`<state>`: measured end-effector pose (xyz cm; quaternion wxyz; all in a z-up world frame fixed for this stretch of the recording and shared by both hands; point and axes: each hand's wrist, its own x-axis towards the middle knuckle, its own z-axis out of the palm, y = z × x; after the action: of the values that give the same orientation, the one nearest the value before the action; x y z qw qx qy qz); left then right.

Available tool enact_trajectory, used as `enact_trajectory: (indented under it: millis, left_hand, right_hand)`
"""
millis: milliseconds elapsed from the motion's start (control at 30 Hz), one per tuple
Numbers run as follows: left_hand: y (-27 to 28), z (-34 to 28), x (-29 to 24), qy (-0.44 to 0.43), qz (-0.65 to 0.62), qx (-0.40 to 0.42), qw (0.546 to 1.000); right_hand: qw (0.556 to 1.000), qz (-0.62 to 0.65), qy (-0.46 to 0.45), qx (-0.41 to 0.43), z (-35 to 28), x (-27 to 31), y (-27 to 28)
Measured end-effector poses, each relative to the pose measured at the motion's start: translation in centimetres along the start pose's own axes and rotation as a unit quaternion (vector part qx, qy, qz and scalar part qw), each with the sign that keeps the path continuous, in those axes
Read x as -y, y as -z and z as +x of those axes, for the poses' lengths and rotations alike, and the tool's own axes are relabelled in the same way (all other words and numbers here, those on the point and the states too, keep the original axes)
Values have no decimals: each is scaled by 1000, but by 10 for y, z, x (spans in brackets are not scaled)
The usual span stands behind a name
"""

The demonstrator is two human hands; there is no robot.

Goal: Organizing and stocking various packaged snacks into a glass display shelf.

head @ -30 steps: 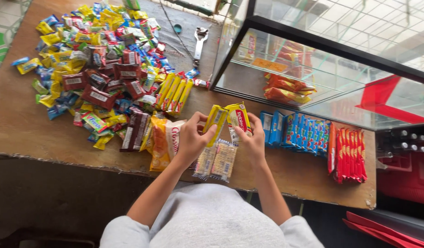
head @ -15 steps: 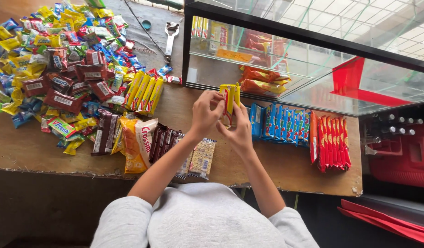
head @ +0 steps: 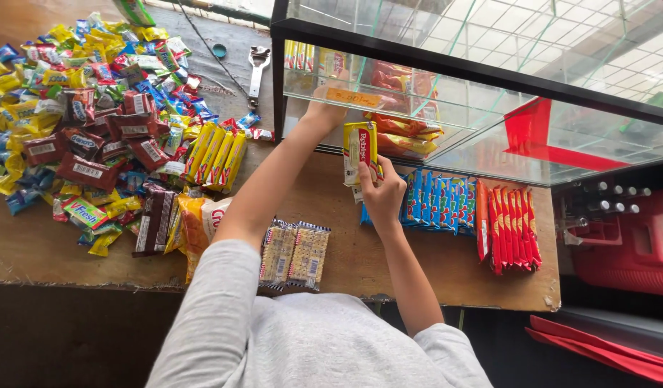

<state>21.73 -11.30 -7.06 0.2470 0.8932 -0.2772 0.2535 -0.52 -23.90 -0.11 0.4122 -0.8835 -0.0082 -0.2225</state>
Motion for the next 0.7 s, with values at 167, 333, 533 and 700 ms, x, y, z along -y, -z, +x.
enact_trajectory:
  millis: [167,333,533,700]
  left_hand:
    - [-62,21,18,-48,157,54,985]
    - [-84,36,35,-113,414,65,901]
    - [-81,49,59,8,252,-25,967]
    - [-58,48,65,94,273,-88,953]
  right_hand:
    - [1000,-13,3,1,8,4,8]
    - [994,-89,52,-22,29,2,-6]
    - [987,-135,89,-17,55,3,-22]
    - [981,-168,94,-5,72,3,-26]
